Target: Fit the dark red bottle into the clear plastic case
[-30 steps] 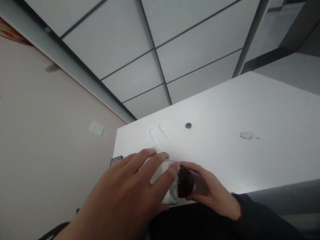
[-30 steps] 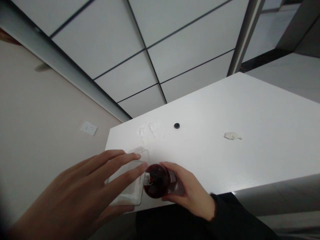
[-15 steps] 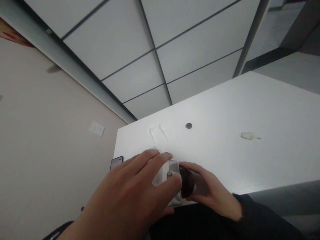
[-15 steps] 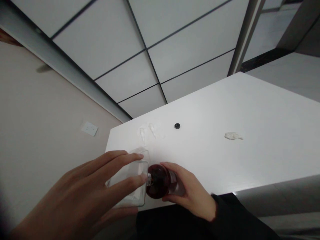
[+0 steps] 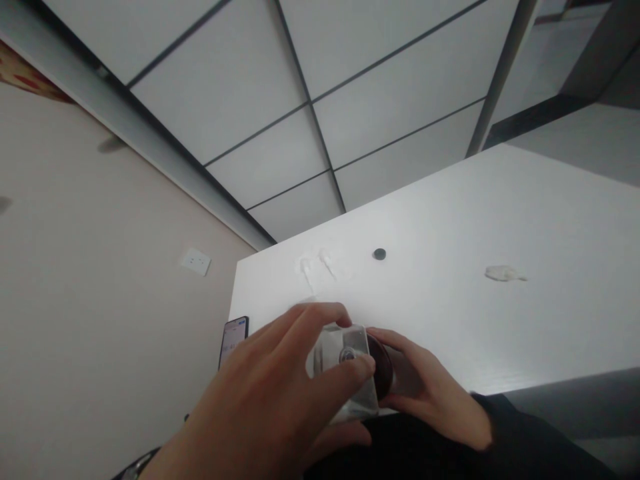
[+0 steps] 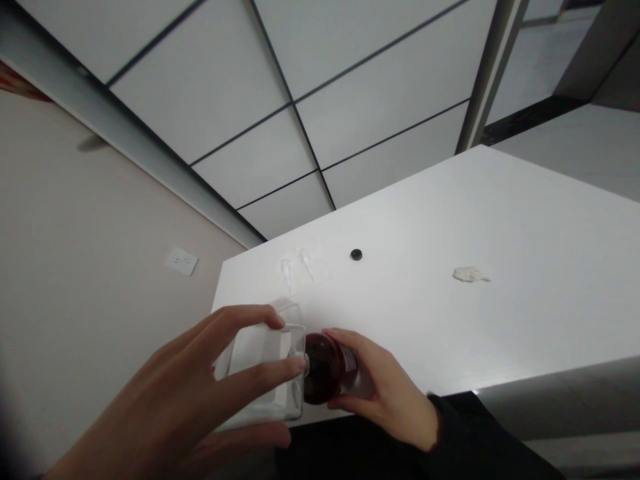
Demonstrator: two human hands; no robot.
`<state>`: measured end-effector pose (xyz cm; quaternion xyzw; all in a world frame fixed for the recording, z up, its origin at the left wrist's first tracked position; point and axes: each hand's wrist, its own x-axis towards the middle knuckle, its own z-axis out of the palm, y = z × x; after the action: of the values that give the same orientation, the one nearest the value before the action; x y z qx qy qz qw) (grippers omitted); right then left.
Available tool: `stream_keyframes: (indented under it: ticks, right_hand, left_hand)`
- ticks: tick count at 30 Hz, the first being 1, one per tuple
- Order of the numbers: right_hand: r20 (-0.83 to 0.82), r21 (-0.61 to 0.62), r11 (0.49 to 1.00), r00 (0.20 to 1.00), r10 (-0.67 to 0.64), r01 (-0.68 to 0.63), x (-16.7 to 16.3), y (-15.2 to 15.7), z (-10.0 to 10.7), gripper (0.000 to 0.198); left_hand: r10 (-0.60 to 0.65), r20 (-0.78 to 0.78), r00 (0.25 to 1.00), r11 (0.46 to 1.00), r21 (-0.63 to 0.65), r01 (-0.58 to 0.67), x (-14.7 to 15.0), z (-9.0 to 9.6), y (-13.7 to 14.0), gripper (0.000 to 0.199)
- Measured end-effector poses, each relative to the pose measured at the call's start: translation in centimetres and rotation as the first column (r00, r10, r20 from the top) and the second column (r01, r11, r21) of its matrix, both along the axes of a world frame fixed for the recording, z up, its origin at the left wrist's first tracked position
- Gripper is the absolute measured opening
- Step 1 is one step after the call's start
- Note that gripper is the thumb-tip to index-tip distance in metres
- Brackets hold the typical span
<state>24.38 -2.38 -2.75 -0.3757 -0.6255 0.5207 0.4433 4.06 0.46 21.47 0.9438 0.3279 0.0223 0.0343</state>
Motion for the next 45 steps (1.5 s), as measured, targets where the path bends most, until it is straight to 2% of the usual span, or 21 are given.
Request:
stream_keyframes:
  ticks: [7, 16, 24, 32, 38, 45]
  right_hand:
    - [0.004, -0.024, 1.000, 1.000, 0.005, -0.005, 0.0, 0.1, 0.6, 0.075]
    - [-0.008, 0.031, 0.999, 1.000, -0.020, 0.020, -0.3, -0.1, -0.9, 0.077]
    - [0.018, 0.019, 1.000, 1.000, -0.024, 0.024, -0.2, 0.1, 0.5, 0.075]
    - [0.030, 0.031, 0.999, 0.999, -0.042, 0.041, -0.2, 0.0, -0.2, 0.074]
    - [0.026, -0.041, 0.999, 0.999, -0.027, 0.028, -0.3, -0.3, 0.0, 0.072]
    - [0.015, 0.025, 0.998, 0.998, -0.063, 0.062, -0.3, -0.4, -0.3, 0.071]
  left_hand:
    - [0.000, -0.029, 1.000, 1.000, -0.022, -0.001, 0.9, -0.1, 0.4, 0.058]
    - [0.001, -0.048, 0.999, 1.000, -0.025, -0.002, 1.0, -0.4, 0.4, 0.076]
    - [-0.043, -0.099, 0.994, 0.999, -0.015, 0.041, 1.5, 0.1, 0.6, 0.069]
    - [-0.085, -0.106, 0.991, 0.996, 0.001, 0.085, 2.5, 0.1, 1.0, 0.057]
    - [-0.076, -0.102, 0.992, 0.996, 0.045, 0.081, 3.2, 0.0, 0.9, 0.048]
    - [-0.061, -0.149, 0.987, 0.996, 0.061, 0.071, 3.8, 0.3, 0.7, 0.039]
